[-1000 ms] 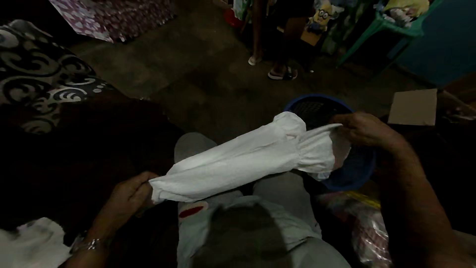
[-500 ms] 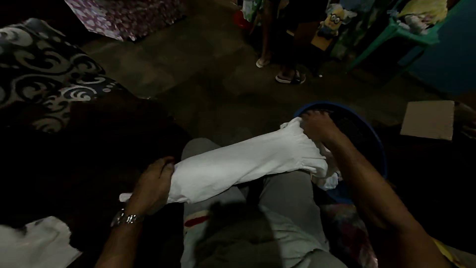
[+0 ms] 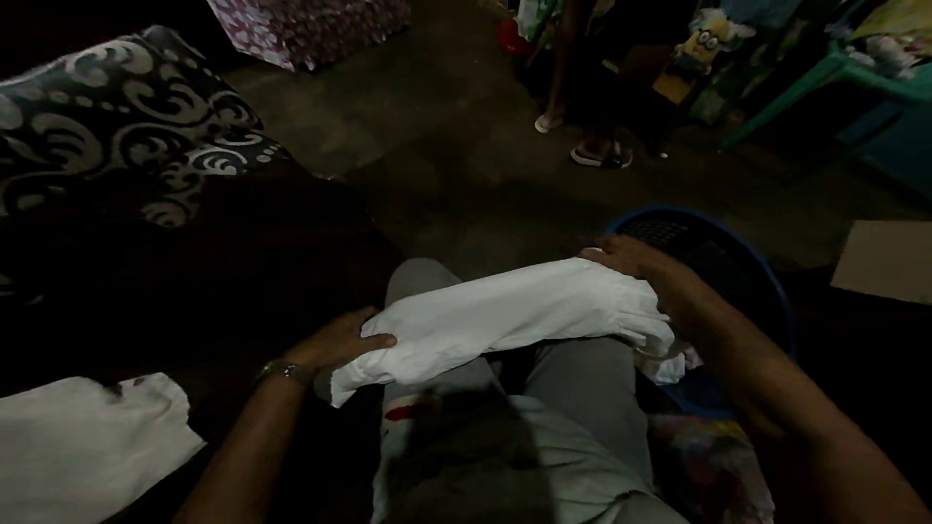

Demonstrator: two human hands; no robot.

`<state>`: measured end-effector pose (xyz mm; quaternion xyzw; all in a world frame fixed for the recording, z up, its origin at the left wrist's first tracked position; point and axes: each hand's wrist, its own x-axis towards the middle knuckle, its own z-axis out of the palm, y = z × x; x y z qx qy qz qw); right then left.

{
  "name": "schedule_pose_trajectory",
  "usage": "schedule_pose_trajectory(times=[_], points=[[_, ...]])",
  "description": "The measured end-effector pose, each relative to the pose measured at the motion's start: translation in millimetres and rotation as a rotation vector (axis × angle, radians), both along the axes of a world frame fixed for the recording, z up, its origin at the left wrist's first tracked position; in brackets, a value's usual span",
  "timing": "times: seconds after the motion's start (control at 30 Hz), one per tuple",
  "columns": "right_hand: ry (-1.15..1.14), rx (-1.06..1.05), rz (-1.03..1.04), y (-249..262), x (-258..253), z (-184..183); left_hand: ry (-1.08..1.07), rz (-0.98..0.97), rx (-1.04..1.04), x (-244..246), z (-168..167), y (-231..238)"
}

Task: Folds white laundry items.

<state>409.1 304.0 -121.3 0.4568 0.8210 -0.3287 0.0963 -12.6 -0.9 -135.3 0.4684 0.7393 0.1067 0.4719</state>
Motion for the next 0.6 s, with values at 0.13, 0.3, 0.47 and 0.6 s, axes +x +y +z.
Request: schedule_pose_trajectory(times=[0.13, 0.3, 0.47, 0.6], points=[[0.032, -0.093, -0.056, -4, 19, 21, -0.015, 0.024, 0.068, 3, 21, -6], [0.049, 0.130, 0.146, -9, 50, 50, 0.182, -0.033, 0.349, 0, 53, -16], [0.390, 0.725, 0.363, -54, 83, 111, 0.572, -0.188, 0.975, -14, 68, -29], [0.370, 1.107, 0.287, -103, 100, 108, 0.813, -0.152, 1.146, 10, 59, -40]])
